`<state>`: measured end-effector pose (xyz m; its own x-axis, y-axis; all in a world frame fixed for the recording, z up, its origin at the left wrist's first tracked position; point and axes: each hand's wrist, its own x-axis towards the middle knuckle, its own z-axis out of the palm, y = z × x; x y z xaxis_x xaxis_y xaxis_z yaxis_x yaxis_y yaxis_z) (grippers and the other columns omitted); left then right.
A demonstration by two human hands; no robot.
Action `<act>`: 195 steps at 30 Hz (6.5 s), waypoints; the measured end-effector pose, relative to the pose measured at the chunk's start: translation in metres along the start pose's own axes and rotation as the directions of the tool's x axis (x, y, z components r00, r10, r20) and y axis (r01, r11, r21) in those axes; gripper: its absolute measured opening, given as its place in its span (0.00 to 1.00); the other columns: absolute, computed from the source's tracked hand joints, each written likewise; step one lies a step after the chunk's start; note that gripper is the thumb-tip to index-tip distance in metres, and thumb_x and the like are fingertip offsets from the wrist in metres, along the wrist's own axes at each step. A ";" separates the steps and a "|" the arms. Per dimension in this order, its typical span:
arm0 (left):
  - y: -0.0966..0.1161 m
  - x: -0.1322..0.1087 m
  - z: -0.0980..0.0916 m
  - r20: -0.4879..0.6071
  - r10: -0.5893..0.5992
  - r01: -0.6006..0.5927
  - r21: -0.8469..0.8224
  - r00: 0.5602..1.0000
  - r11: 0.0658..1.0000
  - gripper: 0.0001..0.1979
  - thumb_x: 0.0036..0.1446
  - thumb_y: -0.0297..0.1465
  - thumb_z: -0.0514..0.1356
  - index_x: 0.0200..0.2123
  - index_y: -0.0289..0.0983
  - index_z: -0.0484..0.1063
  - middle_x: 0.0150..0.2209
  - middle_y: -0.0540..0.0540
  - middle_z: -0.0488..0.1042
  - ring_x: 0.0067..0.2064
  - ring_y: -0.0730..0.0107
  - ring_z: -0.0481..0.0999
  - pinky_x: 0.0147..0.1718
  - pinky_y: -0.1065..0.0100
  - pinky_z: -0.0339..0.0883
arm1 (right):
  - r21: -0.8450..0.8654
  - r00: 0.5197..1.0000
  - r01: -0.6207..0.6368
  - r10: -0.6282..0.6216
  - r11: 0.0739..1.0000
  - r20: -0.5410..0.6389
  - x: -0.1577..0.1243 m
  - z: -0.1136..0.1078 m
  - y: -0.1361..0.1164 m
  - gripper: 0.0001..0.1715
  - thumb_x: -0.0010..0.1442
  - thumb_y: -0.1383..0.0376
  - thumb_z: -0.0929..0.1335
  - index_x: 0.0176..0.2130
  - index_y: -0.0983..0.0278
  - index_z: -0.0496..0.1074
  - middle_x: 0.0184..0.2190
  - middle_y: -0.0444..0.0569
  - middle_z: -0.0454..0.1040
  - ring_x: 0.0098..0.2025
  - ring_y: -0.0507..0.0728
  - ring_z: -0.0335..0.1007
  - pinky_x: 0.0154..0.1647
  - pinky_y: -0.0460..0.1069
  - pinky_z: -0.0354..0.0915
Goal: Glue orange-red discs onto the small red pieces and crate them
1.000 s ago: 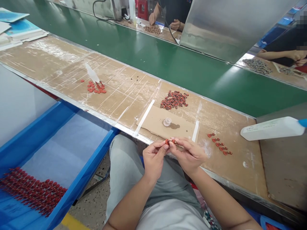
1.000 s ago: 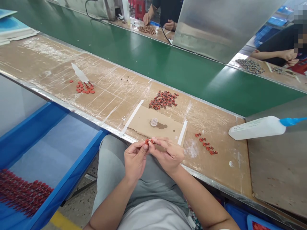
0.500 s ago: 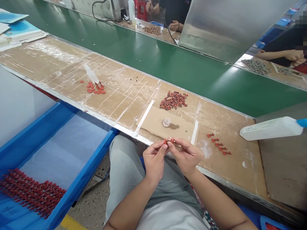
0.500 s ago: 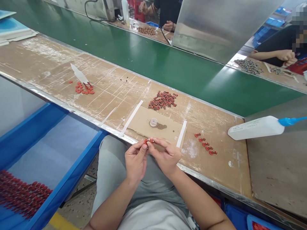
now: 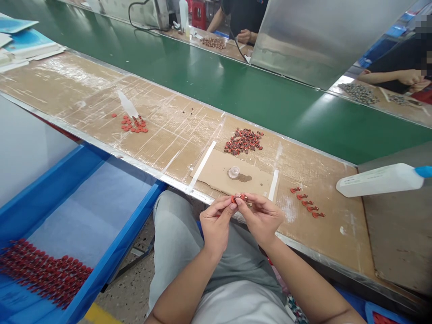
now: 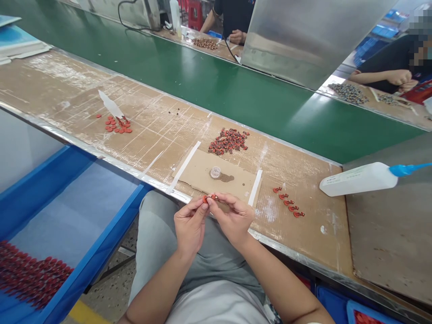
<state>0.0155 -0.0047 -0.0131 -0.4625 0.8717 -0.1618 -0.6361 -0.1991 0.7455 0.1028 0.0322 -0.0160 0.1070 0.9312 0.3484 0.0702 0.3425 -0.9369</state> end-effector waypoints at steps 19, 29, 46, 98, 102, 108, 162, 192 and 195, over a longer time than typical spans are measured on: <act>0.001 0.000 0.002 0.034 -0.180 0.182 -0.095 0.983 0.979 0.10 0.46 0.28 0.70 0.35 0.37 0.80 0.39 0.45 0.81 0.43 0.67 0.80 0.47 0.67 0.72 | 0.225 0.973 -0.223 0.232 0.949 -0.015 0.002 -0.008 -0.006 0.13 0.49 0.65 0.76 0.36 0.63 0.75 0.31 0.49 0.81 0.33 0.57 0.80 0.36 0.51 0.78; -0.001 0.017 -0.011 -0.077 -0.283 0.274 -0.111 0.956 0.955 0.10 0.50 0.32 0.68 0.36 0.36 0.78 0.38 0.47 0.80 0.41 0.76 0.80 0.43 0.77 0.73 | -0.160 0.836 -0.195 0.078 0.968 -0.543 -0.005 -0.176 0.002 0.18 0.45 0.65 0.78 0.37 0.66 0.76 0.28 0.48 0.79 0.23 0.51 0.74 0.23 0.44 0.72; -0.008 0.016 0.000 -0.080 -0.338 0.333 -0.071 0.938 0.940 0.09 0.51 0.31 0.68 0.37 0.34 0.78 0.39 0.47 0.80 0.41 0.76 0.79 0.42 0.80 0.73 | -0.837 0.956 -0.193 -0.096 0.512 -0.279 -0.005 -0.246 0.042 0.22 0.54 0.53 0.70 0.45 0.63 0.73 0.36 0.51 0.80 0.33 0.56 0.77 0.37 0.51 0.73; 0.002 0.001 -0.003 0.350 -0.346 0.420 -0.159 0.870 0.894 0.12 0.50 0.32 0.68 0.40 0.41 0.76 0.36 0.48 0.76 0.36 0.70 0.77 0.34 0.68 0.73 | -0.022 0.788 -0.559 0.539 0.829 0.299 -0.006 -0.039 -0.046 0.22 0.52 0.57 0.74 0.44 0.62 0.71 0.20 0.46 0.77 0.16 0.54 0.69 0.18 0.48 0.66; 0.005 0.010 -0.004 0.211 -0.305 0.351 -0.235 0.929 0.906 0.10 0.53 0.31 0.66 0.40 0.41 0.75 0.38 0.50 0.77 0.37 0.76 0.77 0.44 0.68 0.71 | -0.308 0.967 -0.210 0.243 0.928 0.073 0.034 -0.048 -0.029 0.17 0.54 0.54 0.72 0.41 0.61 0.74 0.29 0.50 0.79 0.23 0.55 0.72 0.26 0.51 0.69; 0.007 0.019 -0.009 0.140 -0.309 0.335 -0.234 0.941 0.913 0.08 0.53 0.31 0.66 0.37 0.38 0.75 0.40 0.48 0.77 0.38 0.76 0.77 0.48 0.67 0.70 | -0.778 0.992 0.046 0.065 0.627 0.111 0.141 -0.042 0.036 0.21 0.58 0.58 0.66 0.50 0.63 0.71 0.42 0.53 0.77 0.33 0.56 0.73 0.44 0.54 0.67; 0.011 0.025 -0.013 0.184 -0.352 0.390 -0.253 0.918 0.885 0.08 0.55 0.28 0.64 0.40 0.36 0.76 0.38 0.47 0.78 0.37 0.77 0.77 0.47 0.69 0.72 | -0.925 0.878 0.069 0.417 0.373 0.234 0.243 -0.041 0.056 0.12 0.56 0.63 0.67 0.33 0.66 0.79 0.24 0.50 0.78 0.28 0.54 0.72 0.30 0.47 0.63; 0.013 0.028 -0.016 0.171 -0.343 0.378 -0.266 0.924 0.887 0.08 0.54 0.28 0.65 0.39 0.35 0.77 0.38 0.48 0.78 0.37 0.77 0.77 0.48 0.68 0.71 | -0.915 0.834 0.051 0.487 0.400 0.259 0.231 -0.023 0.054 0.07 0.47 0.62 0.74 0.26 0.64 0.78 0.21 0.47 0.77 0.25 0.53 0.71 0.27 0.45 0.65; 0.013 0.027 -0.015 0.171 -0.350 0.385 -0.271 0.921 0.882 0.08 0.53 0.28 0.66 0.39 0.35 0.76 0.38 0.48 0.78 0.37 0.77 0.77 0.48 0.68 0.71 | -0.940 0.843 0.069 0.485 0.334 0.234 0.232 -0.024 0.051 0.07 0.44 0.63 0.75 0.24 0.64 0.77 0.24 0.49 0.77 0.29 0.56 0.73 0.30 0.48 0.67</act>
<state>-0.0147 0.0096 -0.0182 -0.0977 0.9493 -0.2988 -0.9065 0.0390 0.4204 0.1554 0.2629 0.0177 -0.1083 0.9800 -0.1672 0.9631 0.0617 -0.2621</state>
